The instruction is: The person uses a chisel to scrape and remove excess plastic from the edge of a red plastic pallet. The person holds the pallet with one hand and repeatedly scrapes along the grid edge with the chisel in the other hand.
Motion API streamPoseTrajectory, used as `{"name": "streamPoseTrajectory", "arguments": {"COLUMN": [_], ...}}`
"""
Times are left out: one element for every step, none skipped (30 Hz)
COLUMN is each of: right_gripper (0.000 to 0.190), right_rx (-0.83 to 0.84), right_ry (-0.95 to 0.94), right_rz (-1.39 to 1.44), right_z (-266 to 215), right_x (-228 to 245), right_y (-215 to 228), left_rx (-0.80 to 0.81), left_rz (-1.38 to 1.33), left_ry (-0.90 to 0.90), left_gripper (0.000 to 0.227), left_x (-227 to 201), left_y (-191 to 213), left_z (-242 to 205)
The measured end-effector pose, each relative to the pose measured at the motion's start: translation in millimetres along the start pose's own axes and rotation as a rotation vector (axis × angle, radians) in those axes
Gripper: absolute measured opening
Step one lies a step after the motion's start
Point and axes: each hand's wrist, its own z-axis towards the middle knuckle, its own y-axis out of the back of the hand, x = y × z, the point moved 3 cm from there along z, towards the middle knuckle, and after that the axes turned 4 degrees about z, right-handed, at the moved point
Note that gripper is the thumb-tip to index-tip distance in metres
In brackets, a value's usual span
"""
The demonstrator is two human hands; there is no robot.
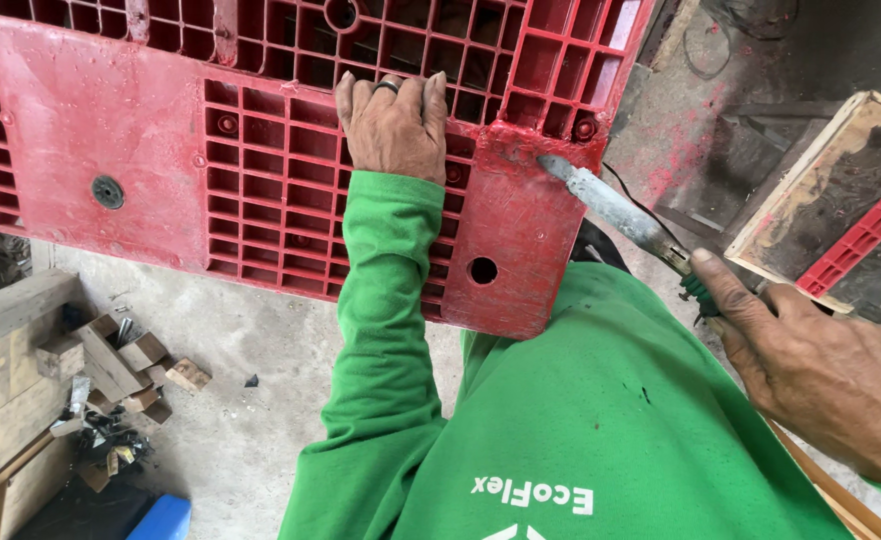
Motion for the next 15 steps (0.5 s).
{"name": "streamPoseTrajectory", "arguments": {"right_gripper": [0.076, 0.076, 0.076, 0.076, 0.076, 0.075, 0.075, 0.076, 0.078, 0.079, 0.077, 0.076, 0.075, 0.075, 0.075], "right_rx": [0.016, 0.018, 0.02, 0.02, -0.017, -0.05, -0.082, -0.054, -0.026, -0.001, 0.019, 0.043, 0.066, 0.068, 0.07], "right_ry": [0.0, -0.006, -0.013, -0.02, 0.017, 0.055, 0.094, 0.091, 0.089, 0.083, 0.055, 0.029, 0.003, 0.009, 0.014], "right_rz": [-0.008, 0.029, 0.065, 0.1, 0.191, 0.281, 0.37, 0.33, 0.291, 0.252, 0.222, 0.193, 0.165, 0.147, 0.129], "right_z": [0.3, 1.1, 2.3, 3.8, 5.6, 7.0, 6.9, 5.9, 4.7, 3.9, 4.3, 3.9, 3.5, 4.7, 6.0], "right_x": [-0.6, -1.8, -3.2, -4.9, -6.2, -8.0, -8.7, -9.2, -10.3, -11.5, -12.6, -12.2, -12.2, -11.5, -10.5], "right_y": [0.0, -0.7, -2.1, -3.8, -3.9, -3.8, -4.3, -7.4, -9.3, -9.9, -9.9, -10.9, -11.2, -9.7, -7.8], "left_rx": [0.006, 0.014, 0.005, -0.006, -0.017, -0.008, 0.002, 0.012, 0.02, 0.027, 0.033, 0.016, -0.001, -0.02, -0.012], "left_rz": [0.013, 0.028, 0.023, 0.018, 0.013, 0.006, -0.001, -0.008, 0.005, 0.016, 0.028, 0.017, 0.006, -0.005, 0.001], "left_ry": [0.003, 0.01, 0.004, -0.003, -0.009, -0.001, 0.007, 0.015, 0.02, 0.021, 0.022, 0.014, 0.005, -0.004, 0.0], "left_gripper": [0.045, 0.045, 0.045, 0.045, 0.045, 0.045, 0.045, 0.045, 0.045, 0.045, 0.045, 0.045, 0.045, 0.045, 0.045], "left_x": [0.3, 0.8, 1.0, 1.0, 1.1, 1.5, 1.9, 2.6, 3.3, 3.5, 3.6, 3.5, 3.3, 2.9, 2.6], "left_y": [-0.1, -0.4, -0.3, -0.2, -0.3, -0.7, -1.2, -1.3, -1.0, -1.6, -2.4, -1.7, -1.2, -1.1, -1.8], "left_z": [0.9, 0.4, 0.0, 0.1, 0.5, 0.3, 0.2, -0.5, -1.6, -0.6, 0.6, 0.0, -0.7, -0.8, -1.0]}}
